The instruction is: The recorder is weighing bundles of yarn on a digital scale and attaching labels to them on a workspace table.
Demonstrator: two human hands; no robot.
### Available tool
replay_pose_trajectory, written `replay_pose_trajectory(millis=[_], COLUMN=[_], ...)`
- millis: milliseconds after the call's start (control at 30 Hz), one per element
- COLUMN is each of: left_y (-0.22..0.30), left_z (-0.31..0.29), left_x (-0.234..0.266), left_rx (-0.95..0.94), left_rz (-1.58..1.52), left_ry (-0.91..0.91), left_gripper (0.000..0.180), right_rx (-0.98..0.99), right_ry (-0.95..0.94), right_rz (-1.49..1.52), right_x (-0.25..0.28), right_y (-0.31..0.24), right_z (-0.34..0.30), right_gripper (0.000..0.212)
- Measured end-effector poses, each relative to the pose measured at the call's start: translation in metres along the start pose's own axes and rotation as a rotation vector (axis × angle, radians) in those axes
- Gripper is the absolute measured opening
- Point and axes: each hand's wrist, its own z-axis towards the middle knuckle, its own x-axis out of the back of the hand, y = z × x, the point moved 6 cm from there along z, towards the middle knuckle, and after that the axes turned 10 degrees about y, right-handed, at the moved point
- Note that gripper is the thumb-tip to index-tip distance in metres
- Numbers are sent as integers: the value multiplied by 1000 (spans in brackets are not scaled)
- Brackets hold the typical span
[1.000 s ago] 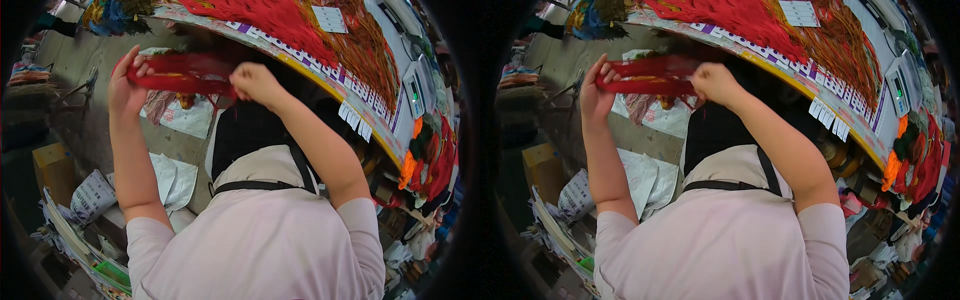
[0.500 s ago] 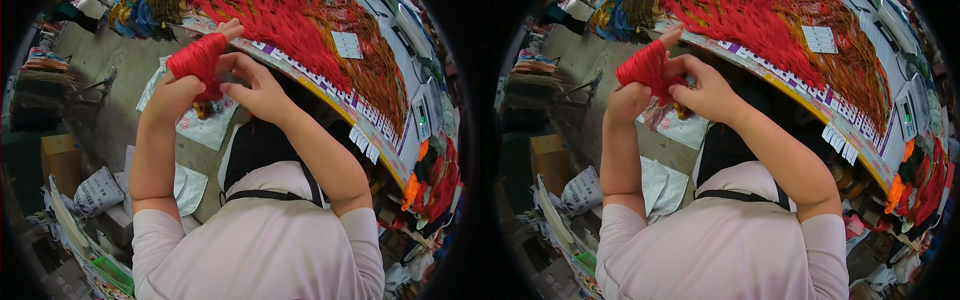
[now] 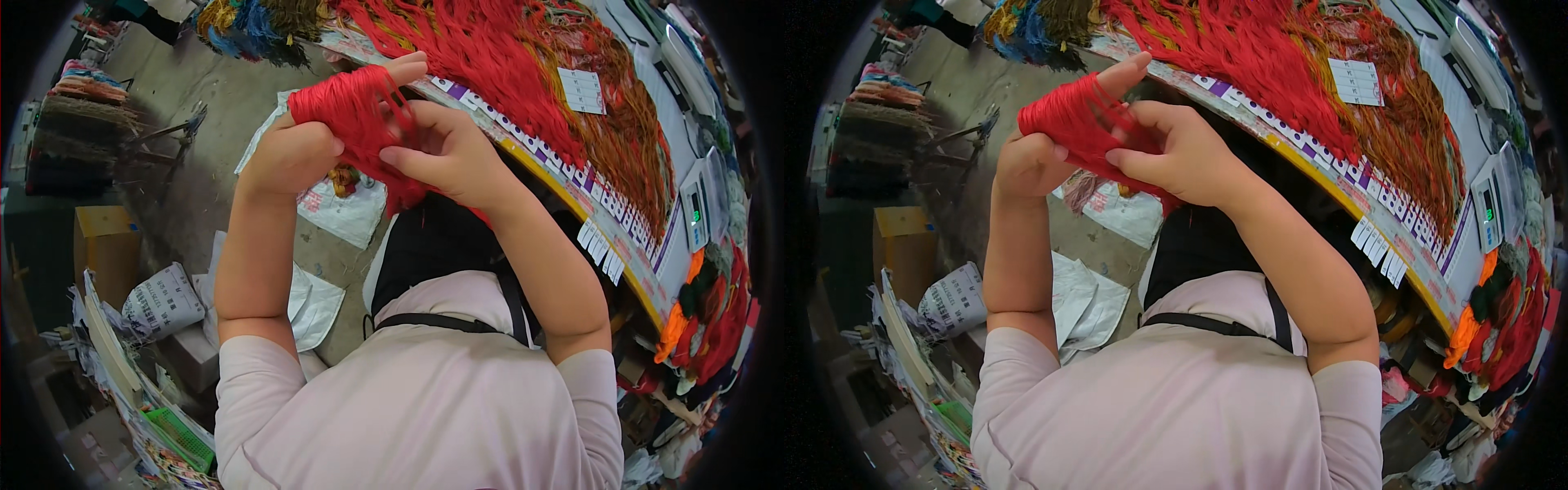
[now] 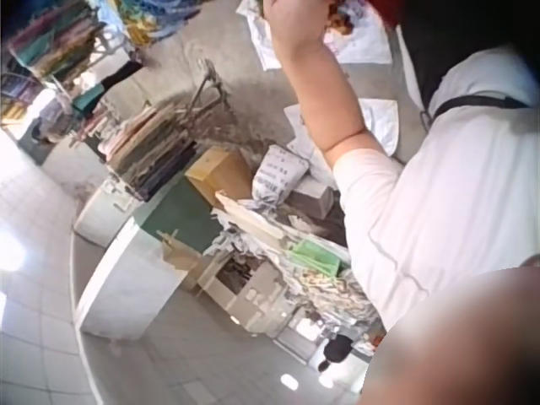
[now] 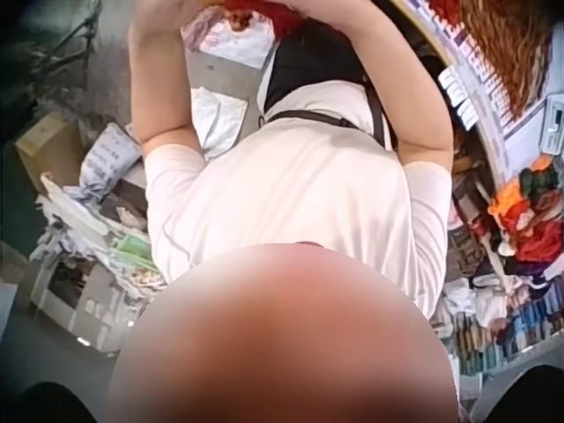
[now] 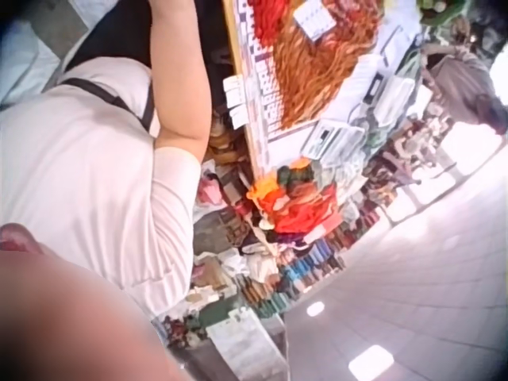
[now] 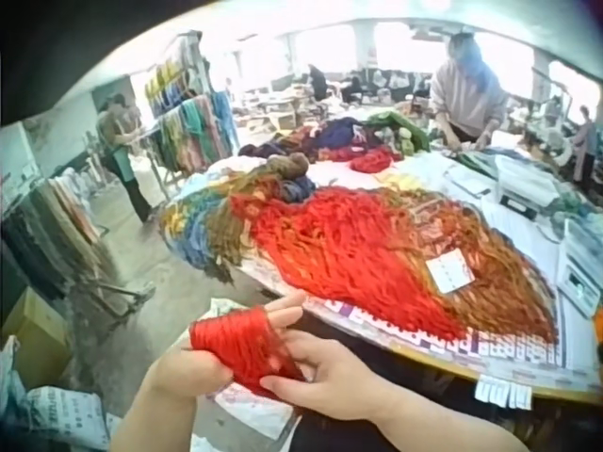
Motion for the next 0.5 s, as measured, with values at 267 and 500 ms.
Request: replay_pose_trajectory(millis=[267,500], left_y=[2,-1], left_z=[-2,2], left_x=[-4,-4], left_rx=[55,16], left_rz=[364,360], left_ry=[291,279], left_gripper=[88,81], right_rx=[144,64], right_ry=[166,206], right_rz=[-131,-6], right_x=[11,21], right_y=[-10,-15], right_z=[-3,1], right_gripper=[12,13])
